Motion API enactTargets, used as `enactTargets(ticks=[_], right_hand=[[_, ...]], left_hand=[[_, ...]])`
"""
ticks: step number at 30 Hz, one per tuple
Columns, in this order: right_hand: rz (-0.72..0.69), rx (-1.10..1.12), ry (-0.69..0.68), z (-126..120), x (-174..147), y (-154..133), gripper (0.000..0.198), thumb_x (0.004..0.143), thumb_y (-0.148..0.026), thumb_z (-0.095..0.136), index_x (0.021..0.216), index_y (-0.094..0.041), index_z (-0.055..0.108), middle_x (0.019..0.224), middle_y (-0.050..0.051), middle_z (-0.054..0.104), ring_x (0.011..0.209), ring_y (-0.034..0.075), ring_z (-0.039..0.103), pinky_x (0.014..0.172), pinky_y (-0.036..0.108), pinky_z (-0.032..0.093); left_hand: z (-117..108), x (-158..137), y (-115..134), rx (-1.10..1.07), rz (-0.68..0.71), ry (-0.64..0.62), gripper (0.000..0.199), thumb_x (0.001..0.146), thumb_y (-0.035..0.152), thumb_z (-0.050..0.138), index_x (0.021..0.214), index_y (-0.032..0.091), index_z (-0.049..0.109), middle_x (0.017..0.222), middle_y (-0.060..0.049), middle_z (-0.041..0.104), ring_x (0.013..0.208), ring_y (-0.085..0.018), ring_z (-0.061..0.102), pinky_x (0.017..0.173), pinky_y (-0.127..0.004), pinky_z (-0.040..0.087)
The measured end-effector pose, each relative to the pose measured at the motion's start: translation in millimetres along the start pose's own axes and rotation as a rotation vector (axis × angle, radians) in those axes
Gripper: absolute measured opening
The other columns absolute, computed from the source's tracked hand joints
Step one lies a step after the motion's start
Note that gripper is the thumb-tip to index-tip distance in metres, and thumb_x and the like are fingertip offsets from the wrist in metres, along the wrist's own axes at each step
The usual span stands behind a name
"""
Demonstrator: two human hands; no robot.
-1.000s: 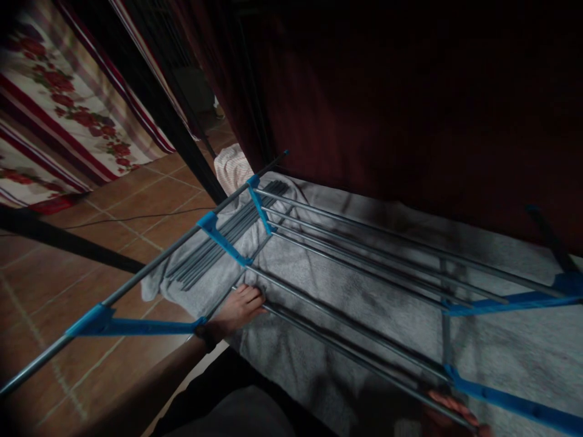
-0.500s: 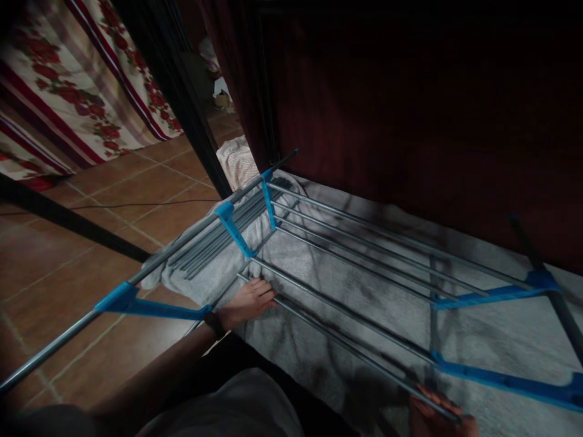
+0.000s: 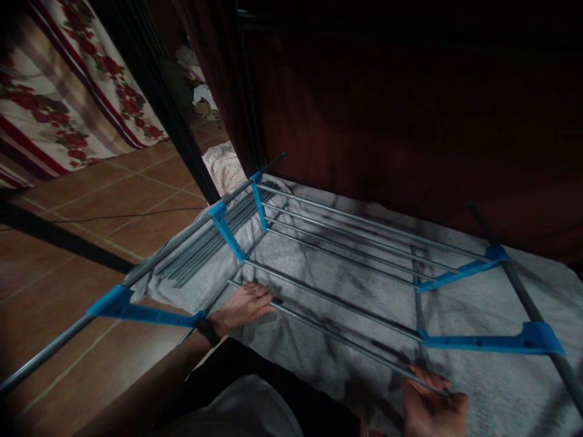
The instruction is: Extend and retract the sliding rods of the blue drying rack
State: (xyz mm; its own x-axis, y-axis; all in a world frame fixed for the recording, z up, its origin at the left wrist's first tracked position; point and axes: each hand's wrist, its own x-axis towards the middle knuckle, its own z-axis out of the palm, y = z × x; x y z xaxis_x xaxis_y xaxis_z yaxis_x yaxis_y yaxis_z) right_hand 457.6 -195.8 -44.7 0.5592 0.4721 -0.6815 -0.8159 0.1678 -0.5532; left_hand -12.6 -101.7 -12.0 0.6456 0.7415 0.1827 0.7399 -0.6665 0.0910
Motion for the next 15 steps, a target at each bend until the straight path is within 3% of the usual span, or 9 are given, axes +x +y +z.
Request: enactTargets(ticks=[3, 6, 12, 15], right_hand=[[-0.022, 0.039, -0.129, 0.2, -2.0, -1.4, 0.007, 0.07, -0.033, 0.057, 0.064, -0.03, 0.058, 0.06, -0.001, 0.049, 0.046, 0.019, 0.046, 0.044, 0.043, 0.044], [-0.042, 0.06, -0.126, -1.6, 2.3, -5.5, 0.01, 0.073, -0.032, 0.052, 0.064, -0.029, 0.056, 0.059, -0.001, 0.046, 0.045, 0.019, 0.047, 0.043, 0.041, 0.044], [0.032, 0.139, -0.242, -17.6, 30.2, -25.8, 0.003, 0.066, -0.025, 0.052, 0.066, -0.028, 0.051, 0.054, -0.004, 0.044, 0.046, 0.017, 0.049, 0.046, 0.038, 0.045], [-0.005, 0.113, -0.329, -19.6, 37.1, -25.0, 0.002, 0.066, -0.027, 0.052, 0.065, -0.027, 0.05, 0.055, -0.005, 0.044, 0.045, 0.016, 0.048, 0.047, 0.036, 0.044]], left_hand=[[-1.7, 1.7, 0.8, -0.029, -0.002, -0.017, 0.04, 0.103, 0.049, 0.038, 0.089, 0.02, 0.063, 0.085, -0.005, 0.062, 0.078, -0.019, 0.058, 0.075, -0.035, 0.041], [-2.3, 0.9, -4.4, -0.018, -0.02, 0.015, 0.039, 0.102, 0.05, 0.042, 0.091, 0.02, 0.063, 0.089, -0.005, 0.065, 0.083, -0.02, 0.06, 0.079, -0.035, 0.043], [-5.0, -12.8, -29.2, 0.075, -0.121, 0.105, 0.032, 0.102, 0.043, 0.046, 0.092, 0.019, 0.064, 0.089, -0.006, 0.067, 0.085, -0.021, 0.062, 0.081, -0.036, 0.045], [-6.4, -16.4, -36.4, 0.105, -0.175, 0.111, 0.029, 0.101, 0.036, 0.045, 0.09, 0.02, 0.066, 0.088, -0.007, 0.069, 0.084, -0.023, 0.064, 0.081, -0.037, 0.046]])
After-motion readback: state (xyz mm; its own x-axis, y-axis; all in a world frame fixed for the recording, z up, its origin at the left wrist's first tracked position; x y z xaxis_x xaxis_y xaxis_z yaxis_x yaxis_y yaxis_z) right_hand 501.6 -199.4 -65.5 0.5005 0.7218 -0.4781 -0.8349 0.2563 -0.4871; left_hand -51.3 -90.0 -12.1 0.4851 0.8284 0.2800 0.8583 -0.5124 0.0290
